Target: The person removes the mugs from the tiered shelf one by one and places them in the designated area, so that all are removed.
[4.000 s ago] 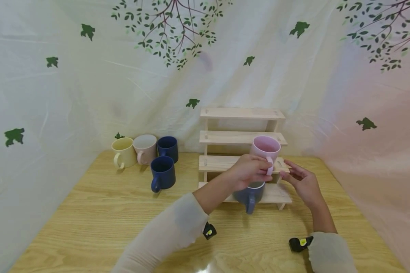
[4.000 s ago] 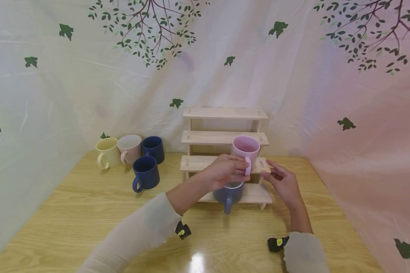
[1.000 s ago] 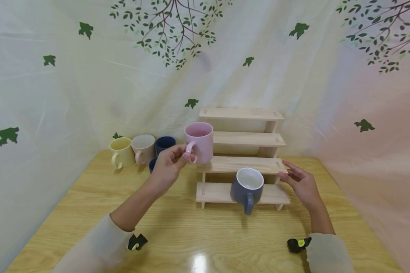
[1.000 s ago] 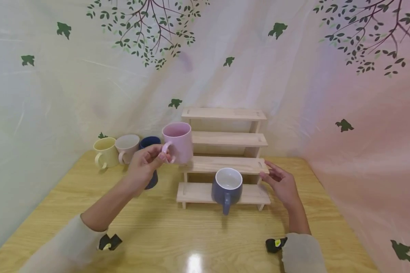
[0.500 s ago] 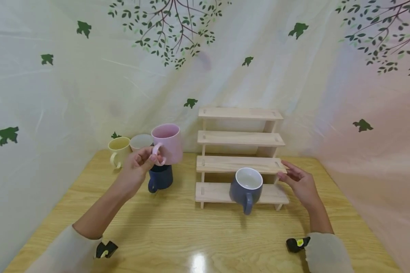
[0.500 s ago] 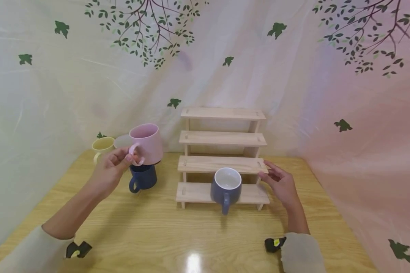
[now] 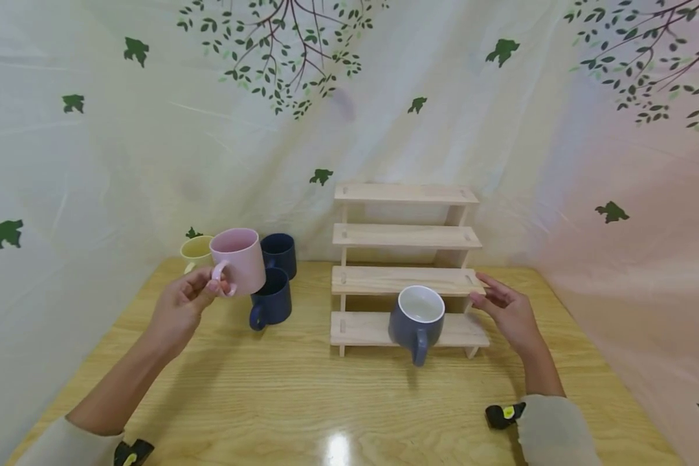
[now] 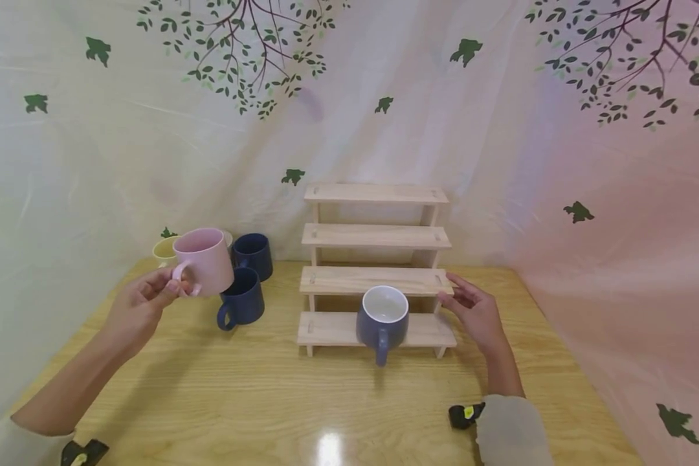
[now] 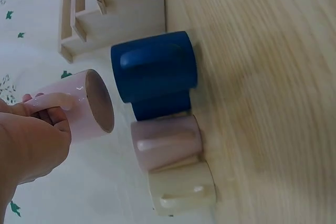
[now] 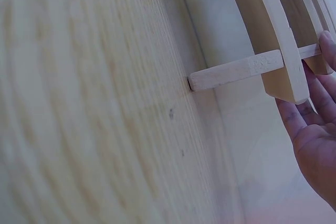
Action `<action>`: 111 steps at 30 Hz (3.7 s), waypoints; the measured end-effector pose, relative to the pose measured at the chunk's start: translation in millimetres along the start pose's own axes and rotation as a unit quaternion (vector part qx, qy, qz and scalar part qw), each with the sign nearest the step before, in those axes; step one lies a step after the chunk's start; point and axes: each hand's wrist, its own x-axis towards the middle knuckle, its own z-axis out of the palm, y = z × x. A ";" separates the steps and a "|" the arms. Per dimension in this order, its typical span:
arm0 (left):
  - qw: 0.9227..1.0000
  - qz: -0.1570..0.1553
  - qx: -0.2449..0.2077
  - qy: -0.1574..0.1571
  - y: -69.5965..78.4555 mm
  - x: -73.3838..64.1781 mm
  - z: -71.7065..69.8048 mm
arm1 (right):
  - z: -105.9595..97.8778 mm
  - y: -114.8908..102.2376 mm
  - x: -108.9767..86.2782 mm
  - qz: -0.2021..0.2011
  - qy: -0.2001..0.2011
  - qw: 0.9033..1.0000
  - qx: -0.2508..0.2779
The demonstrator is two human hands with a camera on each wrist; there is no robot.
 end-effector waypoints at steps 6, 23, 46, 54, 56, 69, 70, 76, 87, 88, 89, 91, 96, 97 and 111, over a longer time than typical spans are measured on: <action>1.000 0.001 -0.029 0.007 -10.1 -13.0 -15.5 | 0.6 0.7 1.4 -0.002 -0.003 1.000 0.007; 0.999 -0.034 -0.012 0.013 -37.4 -31.7 -30.4 | 1.2 3.5 2.0 -0.005 -0.004 1.000 0.012; 0.993 -0.100 0.070 -0.008 -62.9 -31.8 -30.0 | -0.8 0.9 1.2 -0.001 -0.006 1.000 0.007; 0.986 -0.134 0.089 -0.037 -55.7 -27.0 -39.3 | -0.3 3.1 -0.3 -0.004 -0.005 1.000 0.010; 0.986 -0.139 0.084 -0.046 -55.4 -25.8 -42.3 | -0.1 3.1 -0.3 -0.004 -0.004 1.000 0.008; 0.974 -0.214 0.018 -0.077 -54.3 -26.5 -58.9 | -0.7 7.8 3.2 -0.001 -0.003 1.000 0.001; 0.974 -0.216 0.008 -0.074 -54.6 -26.5 -58.8 | -0.7 7.0 2.7 -0.001 -0.003 1.000 0.001; 0.973 -0.218 -0.026 -0.069 -58.6 -26.4 -57.3 | -0.4 4.4 1.8 -0.001 -0.003 1.000 -0.002; 0.974 -0.219 -0.034 -0.054 -63.1 -25.2 -51.6 | -0.2 1.0 5.2 -0.001 -0.001 1.000 0.002; 0.974 -0.219 -0.036 -0.053 -62.9 -25.2 -51.2 | -0.3 0.0 5.0 -0.004 -0.003 1.000 0.000; 0.973 -0.221 -0.041 -0.051 -62.6 -25.2 -50.8 | -0.2 -0.6 4.8 -0.005 -0.003 1.000 0.000; 0.973 -0.219 -0.043 -0.055 -62.5 -25.2 -51.0 | 0.0 -1.3 3.8 -0.005 -0.005 1.000 0.004; 0.972 -0.222 -0.042 -0.064 -61.1 -23.4 -51.4 | 0.7 0.2 2.0 0.002 -0.003 1.000 0.008; 0.973 -0.219 -0.038 -0.063 -61.0 -22.9 -51.4 | 0.8 0.9 2.2 0.002 -0.003 1.000 0.007; 0.975 -0.119 0.172 0.072 -21.4 -9.2 -26.1 | 1.3 0.5 0.2 -0.002 -0.002 1.000 0.005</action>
